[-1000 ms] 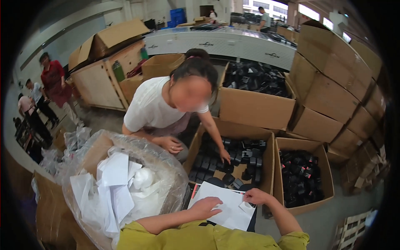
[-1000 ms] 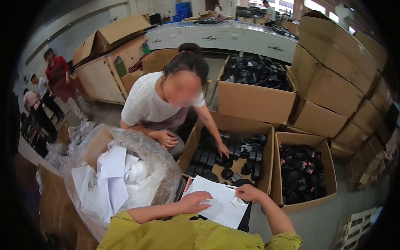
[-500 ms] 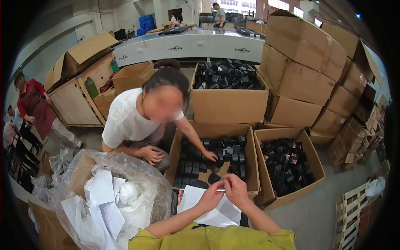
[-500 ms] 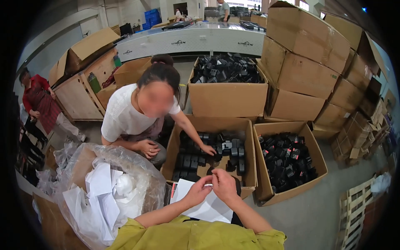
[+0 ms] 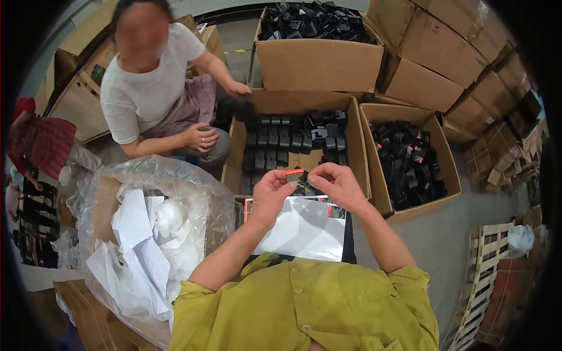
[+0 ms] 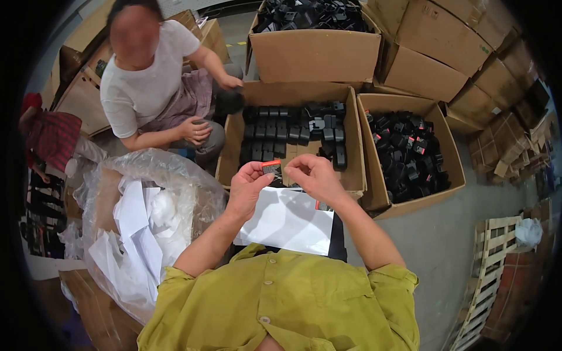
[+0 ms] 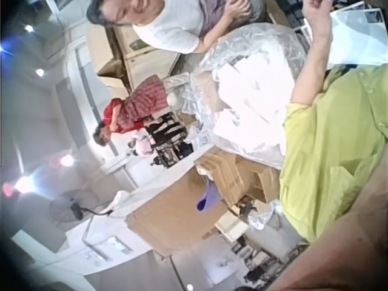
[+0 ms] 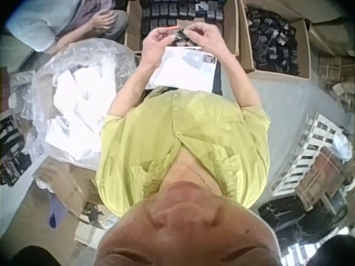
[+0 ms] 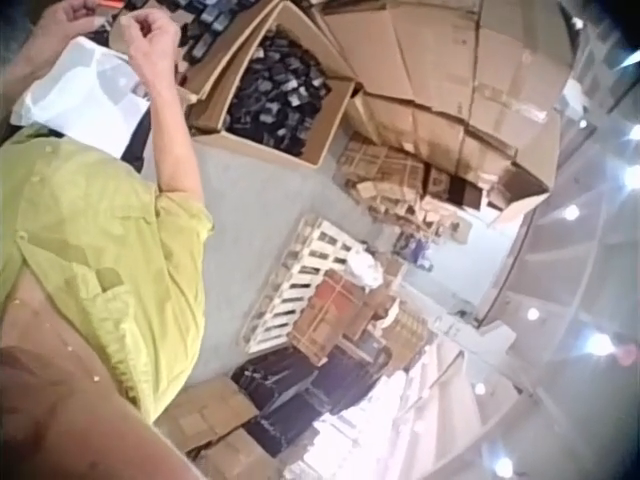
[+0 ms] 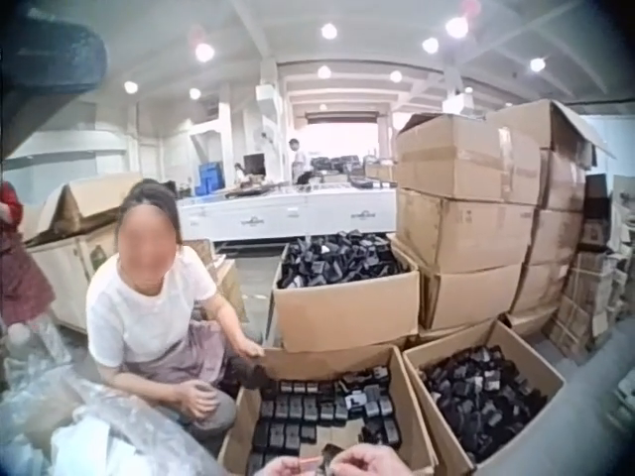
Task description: Apply red and black stickers to black plastic components being sorted into boxes.
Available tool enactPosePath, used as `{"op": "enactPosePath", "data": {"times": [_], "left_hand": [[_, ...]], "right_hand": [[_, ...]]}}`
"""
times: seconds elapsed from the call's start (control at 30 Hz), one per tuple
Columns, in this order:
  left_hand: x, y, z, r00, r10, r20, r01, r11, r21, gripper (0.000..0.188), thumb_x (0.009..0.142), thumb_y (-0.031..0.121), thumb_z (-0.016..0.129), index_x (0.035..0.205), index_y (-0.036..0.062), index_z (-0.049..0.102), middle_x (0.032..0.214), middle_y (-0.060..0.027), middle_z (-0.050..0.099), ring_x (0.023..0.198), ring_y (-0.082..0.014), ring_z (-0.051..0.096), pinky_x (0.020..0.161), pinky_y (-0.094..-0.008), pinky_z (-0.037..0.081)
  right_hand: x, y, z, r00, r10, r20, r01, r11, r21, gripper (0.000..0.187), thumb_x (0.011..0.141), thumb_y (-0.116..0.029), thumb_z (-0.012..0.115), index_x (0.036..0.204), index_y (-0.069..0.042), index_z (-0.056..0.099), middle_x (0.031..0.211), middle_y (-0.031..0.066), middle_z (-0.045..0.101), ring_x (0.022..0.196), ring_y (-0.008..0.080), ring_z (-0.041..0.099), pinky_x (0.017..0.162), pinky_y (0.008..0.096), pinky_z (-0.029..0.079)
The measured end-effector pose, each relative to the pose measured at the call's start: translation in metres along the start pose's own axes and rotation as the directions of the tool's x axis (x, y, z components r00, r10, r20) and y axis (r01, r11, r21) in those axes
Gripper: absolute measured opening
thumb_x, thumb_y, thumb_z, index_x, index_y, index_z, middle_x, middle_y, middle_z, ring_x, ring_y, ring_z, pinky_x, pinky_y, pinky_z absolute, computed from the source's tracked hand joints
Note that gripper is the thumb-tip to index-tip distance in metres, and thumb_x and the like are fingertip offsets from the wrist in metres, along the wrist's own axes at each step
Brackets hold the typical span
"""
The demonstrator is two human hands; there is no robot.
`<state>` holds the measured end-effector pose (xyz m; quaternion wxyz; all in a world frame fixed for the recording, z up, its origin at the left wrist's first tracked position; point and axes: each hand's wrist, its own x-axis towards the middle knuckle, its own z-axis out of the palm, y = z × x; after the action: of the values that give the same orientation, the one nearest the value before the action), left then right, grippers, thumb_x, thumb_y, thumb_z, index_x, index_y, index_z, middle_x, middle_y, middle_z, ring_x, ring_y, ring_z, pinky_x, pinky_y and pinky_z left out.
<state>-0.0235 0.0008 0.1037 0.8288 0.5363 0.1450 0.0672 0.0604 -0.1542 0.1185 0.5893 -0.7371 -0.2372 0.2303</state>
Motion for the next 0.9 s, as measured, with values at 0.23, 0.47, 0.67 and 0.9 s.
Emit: {"op": "enactPosePath", "data": {"times": [0.23, 0.47, 0.67, 0.9], "left_hand": [[0.005, -0.007, 0.010, 0.993, 0.011, -0.121, 0.017, 0.974, 0.225, 0.055, 0.074, 0.001, 0.058, 0.123, -0.0002, 0.033, 0.119, -0.0131, 0.043, 0.104, -0.0165, 0.046, 0.089, -0.0280, 0.038], [0.023, -0.081, -0.034, 0.933, 0.146, 0.329, -0.346, 0.115, 0.931, 0.046, 0.072, 0.023, 0.063, 0.109, 0.0015, 0.047, 0.113, -0.0154, 0.048, 0.112, -0.0302, 0.040, 0.097, -0.0451, 0.024], [0.031, -0.094, -0.031, 0.929, 0.030, 0.370, -0.371, 0.061, 0.927, 0.041, 0.070, 0.024, 0.063, 0.103, 0.0022, 0.052, 0.105, -0.0109, 0.053, 0.108, -0.0255, 0.044, 0.098, -0.0469, 0.021], [0.042, -0.096, -0.030, 0.951, -0.038, 0.306, -0.303, 0.057, 0.951, 0.039, 0.067, 0.026, 0.065, 0.095, 0.0014, 0.054, 0.099, -0.0108, 0.058, 0.098, -0.0252, 0.053, 0.095, -0.0437, 0.025]], "right_hand": [[0.016, 0.029, -0.004, 0.998, 0.024, -0.064, -0.023, 0.999, 0.025, 0.007, 0.076, -0.008, 0.059, 0.074, -0.001, 0.056, 0.065, -0.0047, 0.050, 0.059, 0.0018, 0.042, 0.051, 0.0173, 0.036], [0.060, 0.158, -0.077, 0.956, 0.044, -0.289, -0.022, 0.997, 0.077, 0.010, 0.077, -0.008, 0.060, 0.084, -0.003, 0.055, 0.068, -0.0039, 0.050, 0.061, 0.0020, 0.045, 0.055, 0.0159, 0.037], [0.081, 0.269, -0.074, 0.966, 0.243, -0.093, -0.254, 0.805, -0.536, 0.055, 0.069, -0.015, 0.062, 0.119, -0.009, 0.037, 0.094, 0.0138, 0.056, 0.090, 0.0304, 0.053, 0.077, 0.0369, 0.043], [0.135, 0.366, -0.030, 0.920, 0.327, 0.218, -0.025, 0.602, -0.798, 0.079, 0.068, -0.016, 0.066, 0.131, -0.011, 0.019, 0.113, 0.0149, 0.045, 0.105, 0.0305, 0.043, 0.083, 0.0375, 0.042]]}}
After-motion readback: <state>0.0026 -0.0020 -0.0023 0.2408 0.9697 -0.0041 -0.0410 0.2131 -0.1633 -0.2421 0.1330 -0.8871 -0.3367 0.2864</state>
